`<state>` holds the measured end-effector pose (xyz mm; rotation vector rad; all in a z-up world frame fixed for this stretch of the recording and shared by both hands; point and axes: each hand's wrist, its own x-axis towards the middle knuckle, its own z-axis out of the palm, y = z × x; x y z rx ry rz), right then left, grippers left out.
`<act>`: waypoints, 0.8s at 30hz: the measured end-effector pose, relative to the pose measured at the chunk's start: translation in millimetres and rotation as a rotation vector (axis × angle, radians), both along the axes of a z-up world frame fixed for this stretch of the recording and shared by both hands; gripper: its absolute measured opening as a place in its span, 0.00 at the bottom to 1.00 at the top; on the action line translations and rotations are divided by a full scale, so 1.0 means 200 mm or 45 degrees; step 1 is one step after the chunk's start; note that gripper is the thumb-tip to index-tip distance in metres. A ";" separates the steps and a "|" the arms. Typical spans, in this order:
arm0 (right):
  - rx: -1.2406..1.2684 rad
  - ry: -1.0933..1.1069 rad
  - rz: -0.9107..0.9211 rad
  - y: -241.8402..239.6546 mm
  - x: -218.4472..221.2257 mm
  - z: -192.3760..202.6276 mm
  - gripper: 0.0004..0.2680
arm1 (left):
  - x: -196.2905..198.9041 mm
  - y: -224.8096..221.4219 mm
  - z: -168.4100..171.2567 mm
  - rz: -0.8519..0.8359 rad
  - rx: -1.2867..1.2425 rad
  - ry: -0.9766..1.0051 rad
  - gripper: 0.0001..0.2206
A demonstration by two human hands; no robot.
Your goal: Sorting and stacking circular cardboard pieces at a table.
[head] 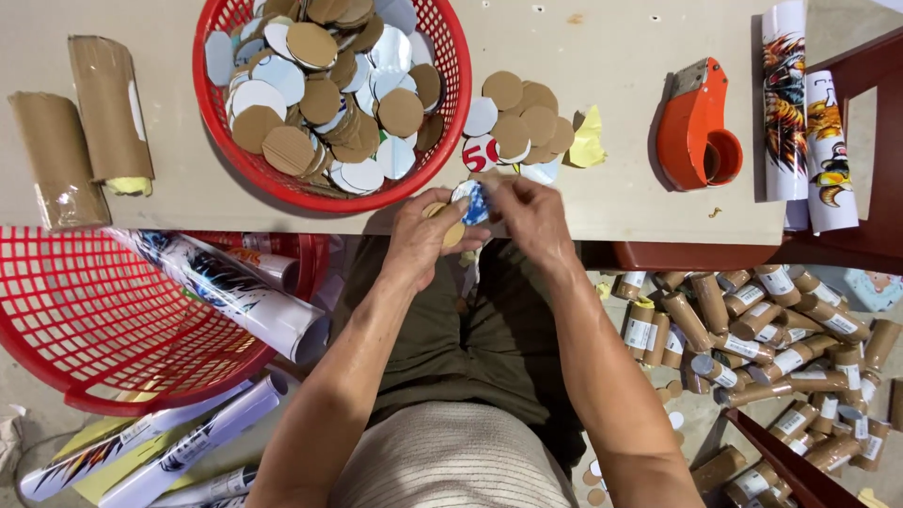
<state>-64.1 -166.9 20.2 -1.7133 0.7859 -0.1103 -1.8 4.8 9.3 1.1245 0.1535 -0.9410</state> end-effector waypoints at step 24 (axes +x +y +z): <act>0.143 -0.055 -0.028 -0.05 0.00 0.09 0.12 | 0.00 -0.11 0.01 -0.137 0.130 0.038 0.25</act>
